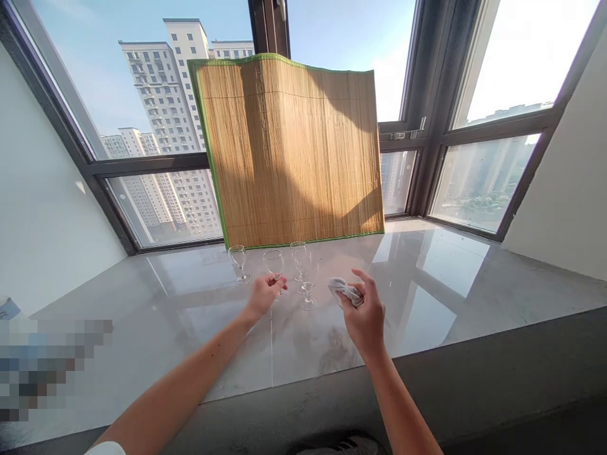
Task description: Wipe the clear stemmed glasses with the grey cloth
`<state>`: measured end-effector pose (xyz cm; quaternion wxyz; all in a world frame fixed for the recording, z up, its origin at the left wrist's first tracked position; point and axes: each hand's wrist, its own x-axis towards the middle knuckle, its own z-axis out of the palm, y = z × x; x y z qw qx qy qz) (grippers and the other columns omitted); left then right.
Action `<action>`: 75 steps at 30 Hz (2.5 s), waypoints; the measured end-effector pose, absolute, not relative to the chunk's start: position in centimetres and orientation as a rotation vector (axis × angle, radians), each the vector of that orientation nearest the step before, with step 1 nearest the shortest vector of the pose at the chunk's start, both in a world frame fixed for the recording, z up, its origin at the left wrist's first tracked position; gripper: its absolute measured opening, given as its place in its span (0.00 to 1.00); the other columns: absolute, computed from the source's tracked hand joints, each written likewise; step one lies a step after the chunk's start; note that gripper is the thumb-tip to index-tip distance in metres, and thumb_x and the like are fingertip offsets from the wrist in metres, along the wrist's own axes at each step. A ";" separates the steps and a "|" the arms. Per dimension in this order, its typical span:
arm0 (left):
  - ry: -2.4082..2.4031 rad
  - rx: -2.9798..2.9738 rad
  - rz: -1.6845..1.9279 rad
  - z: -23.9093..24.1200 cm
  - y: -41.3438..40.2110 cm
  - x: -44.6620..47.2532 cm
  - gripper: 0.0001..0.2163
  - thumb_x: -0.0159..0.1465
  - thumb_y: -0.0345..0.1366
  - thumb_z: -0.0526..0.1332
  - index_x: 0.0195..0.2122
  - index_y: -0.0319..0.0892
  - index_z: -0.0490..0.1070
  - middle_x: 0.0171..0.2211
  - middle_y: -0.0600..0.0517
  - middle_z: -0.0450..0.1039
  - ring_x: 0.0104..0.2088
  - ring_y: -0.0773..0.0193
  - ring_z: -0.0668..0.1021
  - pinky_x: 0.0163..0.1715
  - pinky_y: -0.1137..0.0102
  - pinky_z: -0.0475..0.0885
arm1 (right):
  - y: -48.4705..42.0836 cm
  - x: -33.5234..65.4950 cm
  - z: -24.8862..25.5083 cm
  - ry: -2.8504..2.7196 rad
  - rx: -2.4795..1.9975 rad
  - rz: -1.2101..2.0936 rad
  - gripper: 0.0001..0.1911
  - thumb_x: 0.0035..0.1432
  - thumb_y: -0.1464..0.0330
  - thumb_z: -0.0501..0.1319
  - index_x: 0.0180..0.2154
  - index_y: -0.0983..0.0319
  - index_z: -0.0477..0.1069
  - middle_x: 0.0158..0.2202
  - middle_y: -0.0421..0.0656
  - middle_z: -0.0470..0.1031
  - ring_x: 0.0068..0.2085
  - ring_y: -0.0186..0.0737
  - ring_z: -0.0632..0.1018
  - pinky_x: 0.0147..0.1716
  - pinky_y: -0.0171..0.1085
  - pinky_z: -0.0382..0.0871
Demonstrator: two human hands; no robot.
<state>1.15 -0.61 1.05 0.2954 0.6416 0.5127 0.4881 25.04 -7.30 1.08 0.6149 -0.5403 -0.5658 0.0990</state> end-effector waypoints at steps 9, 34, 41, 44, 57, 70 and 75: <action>1.513 1.631 1.131 -1.1 2.0 -0.1 0.16 0.57 0.49 0.62 0.34 0.39 0.76 0.31 0.49 0.77 0.20 0.69 0.72 0.20 0.74 0.63 | -5.9 25.9 -1.7 -1.856 -1.725 -0.270 0.33 0.57 0.64 0.56 0.63 0.59 0.54 0.56 0.51 0.67 0.58 0.55 0.63 0.55 0.56 0.56; 1.901 0.967 1.795 0.9 4.2 -7.7 0.25 0.54 0.31 0.62 0.52 0.47 0.55 0.54 0.43 0.62 0.38 0.63 0.75 0.30 0.70 0.67 | -6.4 23.3 -0.2 -2.046 -1.715 0.168 0.28 0.55 0.74 0.53 0.58 0.60 0.57 0.38 0.47 0.73 0.39 0.45 0.74 0.30 0.34 0.55; 1.951 1.179 1.536 -0.9 6.4 -8.6 0.15 0.55 0.32 0.62 0.45 0.44 0.65 0.38 0.50 0.74 0.26 0.66 0.75 0.26 0.72 0.64 | -7.3 22.7 0.3 -2.155 -1.460 0.385 0.24 0.52 0.75 0.53 0.52 0.58 0.59 0.40 0.43 0.73 0.39 0.42 0.74 0.35 0.34 0.58; 1.973 1.187 1.547 -1.1 6.3 -8.7 0.05 0.57 0.33 0.59 0.35 0.43 0.68 0.32 0.50 0.75 0.30 0.62 0.76 0.28 0.72 0.64 | -8.3 21.4 1.0 -2.206 -1.369 0.429 0.25 0.52 0.75 0.54 0.53 0.57 0.60 0.42 0.43 0.74 0.39 0.42 0.74 0.37 0.35 0.60; 1.435 2.540 1.537 1.7 -3.0 -5.2 0.09 0.62 0.32 0.55 0.43 0.44 0.70 0.37 0.50 0.76 0.36 0.62 0.76 0.35 0.71 0.66 | -12.8 14.2 8.4 -2.115 -0.908 0.112 0.33 0.50 0.79 0.57 0.57 0.56 0.54 0.47 0.45 0.69 0.41 0.40 0.71 0.35 0.35 0.65; 1.219 2.748 1.472 2.6 -4.3 -3.6 0.04 0.53 0.28 0.61 0.24 0.44 0.68 0.22 0.53 0.68 0.28 0.63 0.67 0.30 0.71 0.61 | -11.0 15.7 11.0 -2.084 -1.055 -0.222 0.32 0.46 0.82 0.54 0.54 0.57 0.61 0.40 0.42 0.74 0.44 0.42 0.71 0.34 0.34 0.63; 1.121 2.687 1.487 2.2 -3.7 -4.0 0.08 0.53 0.29 0.58 0.19 0.43 0.61 0.19 0.55 0.63 0.24 0.65 0.65 0.32 0.70 0.63 | -9.8 15.6 11.4 -1.865 -1.052 0.032 0.28 0.49 0.77 0.58 0.52 0.56 0.61 0.37 0.39 0.73 0.35 0.37 0.73 0.34 0.33 0.63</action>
